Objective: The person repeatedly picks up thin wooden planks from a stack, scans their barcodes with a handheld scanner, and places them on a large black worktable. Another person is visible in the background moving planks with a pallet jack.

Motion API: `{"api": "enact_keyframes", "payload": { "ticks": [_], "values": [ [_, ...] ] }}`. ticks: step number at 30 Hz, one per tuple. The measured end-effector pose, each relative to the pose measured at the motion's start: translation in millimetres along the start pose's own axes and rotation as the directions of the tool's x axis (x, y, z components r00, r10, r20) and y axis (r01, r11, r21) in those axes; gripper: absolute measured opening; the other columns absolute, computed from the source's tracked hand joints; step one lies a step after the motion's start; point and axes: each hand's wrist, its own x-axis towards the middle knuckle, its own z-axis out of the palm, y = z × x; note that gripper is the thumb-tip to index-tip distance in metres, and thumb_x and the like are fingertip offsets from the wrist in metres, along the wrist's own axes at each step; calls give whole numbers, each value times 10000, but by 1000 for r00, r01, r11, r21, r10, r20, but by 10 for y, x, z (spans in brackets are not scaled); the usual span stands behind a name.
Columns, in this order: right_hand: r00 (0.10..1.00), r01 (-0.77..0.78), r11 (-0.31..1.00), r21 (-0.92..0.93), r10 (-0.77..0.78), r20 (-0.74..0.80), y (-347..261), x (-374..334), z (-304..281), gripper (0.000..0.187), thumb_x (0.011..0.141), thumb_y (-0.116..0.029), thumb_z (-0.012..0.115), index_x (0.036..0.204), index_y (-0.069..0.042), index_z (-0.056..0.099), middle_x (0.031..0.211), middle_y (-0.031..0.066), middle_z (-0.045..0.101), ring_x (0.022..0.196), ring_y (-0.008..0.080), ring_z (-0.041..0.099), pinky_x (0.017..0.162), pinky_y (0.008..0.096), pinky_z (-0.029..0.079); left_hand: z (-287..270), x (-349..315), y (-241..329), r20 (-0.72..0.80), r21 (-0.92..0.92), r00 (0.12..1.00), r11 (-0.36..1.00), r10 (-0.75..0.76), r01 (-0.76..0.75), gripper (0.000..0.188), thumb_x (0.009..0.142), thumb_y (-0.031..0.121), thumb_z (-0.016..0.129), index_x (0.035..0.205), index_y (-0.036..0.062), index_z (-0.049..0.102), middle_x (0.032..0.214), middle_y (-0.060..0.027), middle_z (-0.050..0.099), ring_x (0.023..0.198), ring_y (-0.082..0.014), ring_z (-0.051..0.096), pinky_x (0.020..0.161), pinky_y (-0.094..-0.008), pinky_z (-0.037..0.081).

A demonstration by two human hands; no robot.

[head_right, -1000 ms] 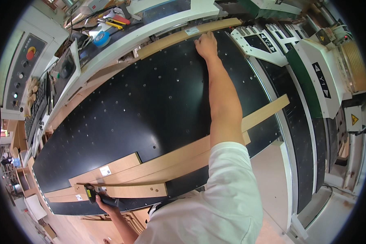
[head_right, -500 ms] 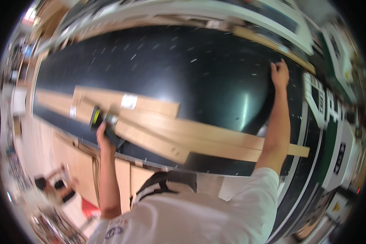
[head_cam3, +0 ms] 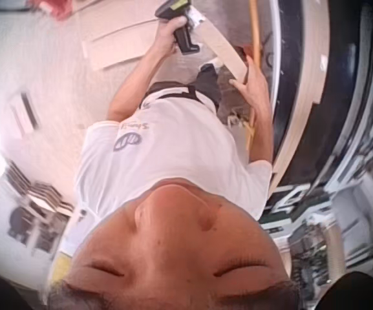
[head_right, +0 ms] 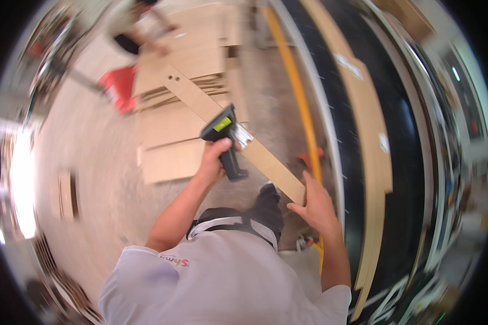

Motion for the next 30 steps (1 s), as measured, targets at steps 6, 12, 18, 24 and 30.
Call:
{"api": "enact_keyframes", "payload": {
  "ticks": [6, 12, 18, 24, 30],
  "values": [
    [928, 291, 952, -99, -255, 273, -1135, 534, 2036, 562, 701, -303, 821, 1114, -7, 582, 984, 237, 675, 914, 416, 656, 778, 475, 514, -1954, -1873, 732, -510, 175, 849, 949, -140, 262, 389, 838, 393, 703, 995, 37, 693, 775, -31, 653, 490, -61, 477, 386, -247, 331],
    [776, 471, 844, -257, -258, 575, -2681, 723, 3342, 574, 661, -419, 838, 969, 12, 617, 940, 250, 689, 920, 407, 669, 785, 466, 523, -3023, -3787, 708, -768, -64, 626, 989, -132, 130, 296, 870, 254, 693, 1059, 26, 674, 892, -23, 661, 834, -115, 609, 713, -277, 481],
    [696, 597, 663, -452, -147, 703, -3394, 1353, 4490, 615, 665, -483, 817, 987, 5, 626, 986, 242, 694, 963, 396, 670, 841, 473, 532, -4041, -4633, 1028, -953, -217, 177, 962, -245, 164, 347, 794, 390, 736, 859, 49, 726, 753, -44, 693, 641, -120, 607, 534, -293, 437],
    [693, 675, 463, -574, -132, 709, -4468, 2027, 5666, 598, 677, -462, 824, 1025, -4, 658, 1015, 222, 705, 955, 358, 692, 826, 452, 557, -5522, -5885, 483, -960, -261, -241, 772, -143, 580, 508, 706, 440, 737, 913, -24, 717, 836, -210, 713, 824, -327, 706, 742, -414, 527],
    [683, 613, 482, -626, 74, 726, -5919, 2577, 6901, 509, 675, -426, 833, 976, -32, 716, 971, 157, 735, 910, 282, 721, 808, 407, 576, -5463, -6873, 377, -757, -568, -580, 742, -301, 356, 480, 670, 335, 746, 896, -87, 706, 830, -215, 707, 781, -311, 708, 654, -404, 529]
  ]
}}
